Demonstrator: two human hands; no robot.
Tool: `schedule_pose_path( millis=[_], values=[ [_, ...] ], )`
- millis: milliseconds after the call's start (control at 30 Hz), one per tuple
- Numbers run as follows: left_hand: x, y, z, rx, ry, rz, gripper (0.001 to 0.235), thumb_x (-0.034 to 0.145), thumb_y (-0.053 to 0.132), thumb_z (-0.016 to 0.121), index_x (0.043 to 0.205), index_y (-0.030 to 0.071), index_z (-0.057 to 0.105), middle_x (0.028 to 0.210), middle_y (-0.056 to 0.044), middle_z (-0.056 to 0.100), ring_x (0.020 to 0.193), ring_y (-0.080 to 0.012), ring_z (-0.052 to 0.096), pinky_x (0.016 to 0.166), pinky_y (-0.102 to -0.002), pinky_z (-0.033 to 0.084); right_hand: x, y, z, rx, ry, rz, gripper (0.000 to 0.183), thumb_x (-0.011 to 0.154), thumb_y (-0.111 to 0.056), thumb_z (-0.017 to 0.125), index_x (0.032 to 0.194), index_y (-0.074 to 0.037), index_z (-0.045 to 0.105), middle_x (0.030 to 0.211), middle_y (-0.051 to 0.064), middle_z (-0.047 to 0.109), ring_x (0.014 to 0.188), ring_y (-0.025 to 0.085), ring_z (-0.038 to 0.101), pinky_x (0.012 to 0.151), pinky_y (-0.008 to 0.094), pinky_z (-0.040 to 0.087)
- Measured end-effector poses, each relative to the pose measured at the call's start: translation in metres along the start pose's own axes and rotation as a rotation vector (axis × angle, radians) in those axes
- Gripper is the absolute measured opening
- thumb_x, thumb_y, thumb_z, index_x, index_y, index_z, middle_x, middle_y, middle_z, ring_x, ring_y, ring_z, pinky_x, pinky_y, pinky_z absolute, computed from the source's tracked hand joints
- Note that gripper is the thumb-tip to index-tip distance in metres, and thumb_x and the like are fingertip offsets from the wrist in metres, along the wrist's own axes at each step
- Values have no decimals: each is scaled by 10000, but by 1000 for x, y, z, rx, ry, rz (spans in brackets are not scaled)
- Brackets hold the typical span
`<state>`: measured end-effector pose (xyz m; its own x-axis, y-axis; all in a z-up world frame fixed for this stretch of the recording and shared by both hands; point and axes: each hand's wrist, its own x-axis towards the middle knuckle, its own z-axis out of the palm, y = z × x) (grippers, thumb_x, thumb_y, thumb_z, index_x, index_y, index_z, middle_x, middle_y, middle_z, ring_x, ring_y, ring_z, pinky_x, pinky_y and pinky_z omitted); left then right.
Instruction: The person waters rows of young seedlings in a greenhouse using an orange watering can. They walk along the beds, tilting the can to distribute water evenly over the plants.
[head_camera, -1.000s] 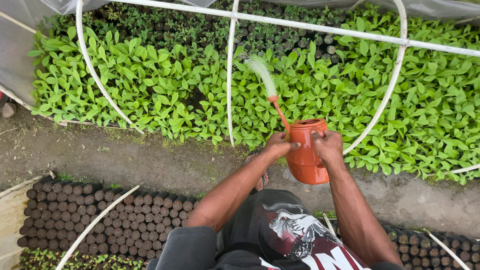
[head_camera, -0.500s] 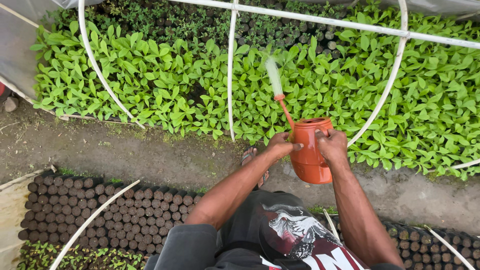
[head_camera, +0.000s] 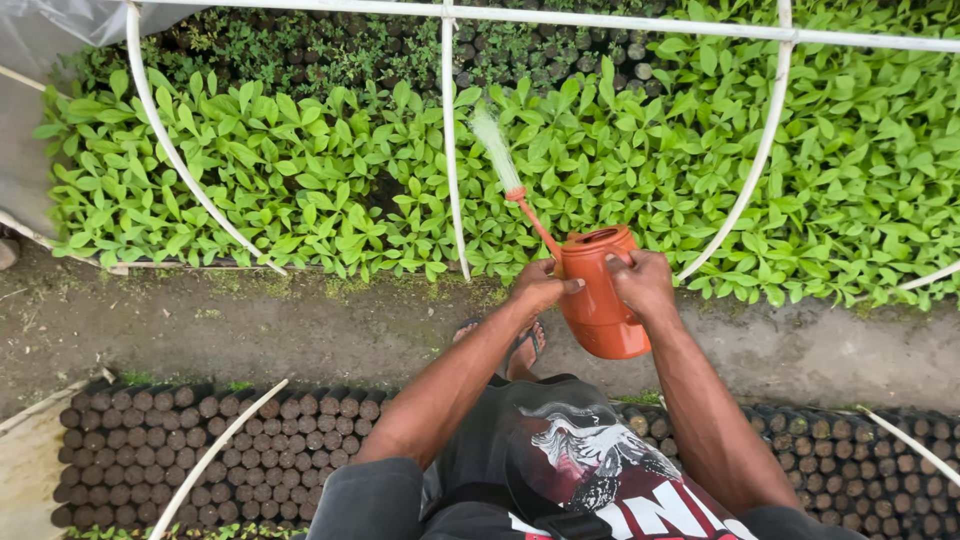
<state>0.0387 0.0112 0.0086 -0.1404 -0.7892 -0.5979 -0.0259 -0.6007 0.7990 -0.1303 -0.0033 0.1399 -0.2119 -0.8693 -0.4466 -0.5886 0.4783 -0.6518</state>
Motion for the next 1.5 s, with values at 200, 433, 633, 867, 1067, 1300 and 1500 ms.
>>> schedule_pose_path(
  millis=[200,433,633,867,1067,1300,1500],
  values=[
    [1,-4,-6,10,-27,-3,677,702,235,876,1281,-41,658,1177,-176,751,1051,-255,733,929,-353,562,-19,-6,-3,103,51,171,170,899,-201,652,813,-55,665,597,26,576,466,156,559,383,421,511],
    [2,0,14,68,-126,30,741,710,230,877,1331,-65,599,1221,-188,722,1085,-266,717,953,-370,555,-10,42,2,211,181,92,266,925,-187,714,744,-1,654,585,14,564,483,112,459,438,337,372],
    [-5,20,36,94,-235,28,687,728,212,857,1326,-30,620,1215,-151,730,1064,-234,718,954,-361,551,-13,59,-13,285,257,95,305,942,-205,713,728,-3,638,592,9,552,490,108,431,435,358,353],
    [-5,37,65,58,-320,56,684,735,186,857,1339,-27,618,1221,-136,727,1077,-228,712,969,-357,544,-8,66,-40,236,345,137,288,938,-213,711,754,1,655,593,25,555,495,112,451,432,360,380],
    [4,48,79,198,-282,-46,865,733,228,870,1450,-47,473,1244,-210,700,1123,-261,696,981,-370,548,3,67,-52,257,350,75,254,927,-181,709,785,29,687,612,34,575,514,115,459,457,351,377],
    [16,44,78,42,-297,6,873,685,248,858,1423,-60,508,1299,-202,681,1161,-271,689,988,-374,550,4,41,-59,241,332,154,216,912,-189,689,809,1,699,610,34,576,508,137,493,444,396,442],
    [17,49,74,199,-222,-43,856,776,219,895,1456,-38,443,1401,-184,566,1267,-280,604,1070,-388,489,9,42,-61,301,299,340,251,926,-200,675,778,0,651,587,40,545,463,148,484,372,434,471]
  ],
)
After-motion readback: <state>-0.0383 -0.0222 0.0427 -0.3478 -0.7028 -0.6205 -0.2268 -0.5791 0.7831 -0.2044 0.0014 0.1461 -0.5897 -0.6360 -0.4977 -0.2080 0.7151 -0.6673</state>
